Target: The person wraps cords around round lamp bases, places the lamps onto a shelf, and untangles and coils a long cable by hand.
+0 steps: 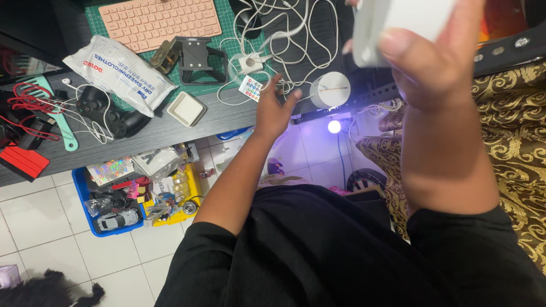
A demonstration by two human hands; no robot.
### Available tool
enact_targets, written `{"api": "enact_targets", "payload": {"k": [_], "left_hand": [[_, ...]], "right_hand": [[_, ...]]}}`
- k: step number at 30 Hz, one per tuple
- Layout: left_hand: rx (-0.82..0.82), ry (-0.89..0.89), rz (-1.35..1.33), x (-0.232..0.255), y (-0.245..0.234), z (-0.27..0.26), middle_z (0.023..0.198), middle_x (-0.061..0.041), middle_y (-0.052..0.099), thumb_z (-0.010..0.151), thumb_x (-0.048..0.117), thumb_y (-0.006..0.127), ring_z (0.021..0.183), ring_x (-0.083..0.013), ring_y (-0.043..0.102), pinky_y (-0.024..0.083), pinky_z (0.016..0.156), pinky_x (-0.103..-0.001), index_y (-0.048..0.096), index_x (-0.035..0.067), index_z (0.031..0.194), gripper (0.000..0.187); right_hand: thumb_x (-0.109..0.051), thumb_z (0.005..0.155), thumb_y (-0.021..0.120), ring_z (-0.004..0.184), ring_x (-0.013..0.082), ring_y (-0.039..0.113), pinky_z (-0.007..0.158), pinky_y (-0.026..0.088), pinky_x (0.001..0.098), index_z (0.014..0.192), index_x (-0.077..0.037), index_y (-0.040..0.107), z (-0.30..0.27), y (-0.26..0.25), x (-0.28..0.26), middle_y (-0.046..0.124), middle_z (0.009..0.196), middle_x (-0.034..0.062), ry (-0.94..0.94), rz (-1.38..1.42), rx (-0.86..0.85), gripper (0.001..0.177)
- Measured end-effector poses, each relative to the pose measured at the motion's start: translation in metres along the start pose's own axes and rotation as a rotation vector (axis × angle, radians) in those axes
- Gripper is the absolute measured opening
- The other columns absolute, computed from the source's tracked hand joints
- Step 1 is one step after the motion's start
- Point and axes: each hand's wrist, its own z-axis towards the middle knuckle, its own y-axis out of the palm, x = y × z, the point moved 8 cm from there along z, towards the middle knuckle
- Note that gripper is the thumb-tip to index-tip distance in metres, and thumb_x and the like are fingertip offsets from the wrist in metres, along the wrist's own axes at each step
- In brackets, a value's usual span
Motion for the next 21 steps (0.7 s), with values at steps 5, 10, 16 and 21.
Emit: {"api": "enact_targets", "payload": {"k": [5,10,16,21], "left_hand": [[0.021,-0.172,-0.714,0.024,-0.039,0.003,0.152,-0.017,0.051,0.094,0.030,0.074,0.120,-0.0236,0.064,0.056,0.088,-0.036,0.036,0.020,0.156,0.073],[-0.098,-0.012,-1.105,0.044,-0.124,-0.045,0.159,-0.017,0.041,0.095,0.007,0.071,0.129,-0.0283,0.060,0.053,0.102,-0.043,0.027,0.034,0.158,0.082],[0.191,0.011,-1.664,-0.014,-0.260,-0.091,0.137,-0.014,0.061,0.094,0.031,0.061,0.121,-0.0285,0.063,0.054,0.106,-0.048,0.052,0.031,0.141,0.048],[0.154,0.168,-1.472,-0.025,-0.312,-0.124,0.094,0.000,0.058,0.110,0.037,0.060,0.074,-0.0116,0.054,0.047,0.075,-0.030,0.059,0.023,0.132,0.027]], "right_hand": [[-0.032,0.092,0.076,0.101,0.0191,0.067,0.075,0.065,0.0323,0.146,-0.003,0.038,-0.012,0.013,-0.023,0.061,0.128,0.0181,-0.037,0.001,-0.044,0.072],[-0.018,0.092,0.079,0.111,0.0157,0.059,0.089,0.062,0.0292,0.153,-0.004,0.038,-0.020,0.010,0.021,0.053,0.129,0.0102,0.052,-0.025,-0.086,0.074],[-0.013,0.091,0.080,0.106,0.0150,0.059,0.091,0.054,0.0267,0.149,-0.010,0.041,-0.053,0.024,0.110,0.053,0.120,0.0062,0.121,-0.042,-0.159,0.070],[-0.024,0.076,0.085,0.121,0.0304,0.065,0.100,0.053,0.0444,0.147,-0.016,0.048,-0.055,0.075,0.221,0.061,0.133,0.0161,0.318,-0.466,-0.190,0.080]]}}
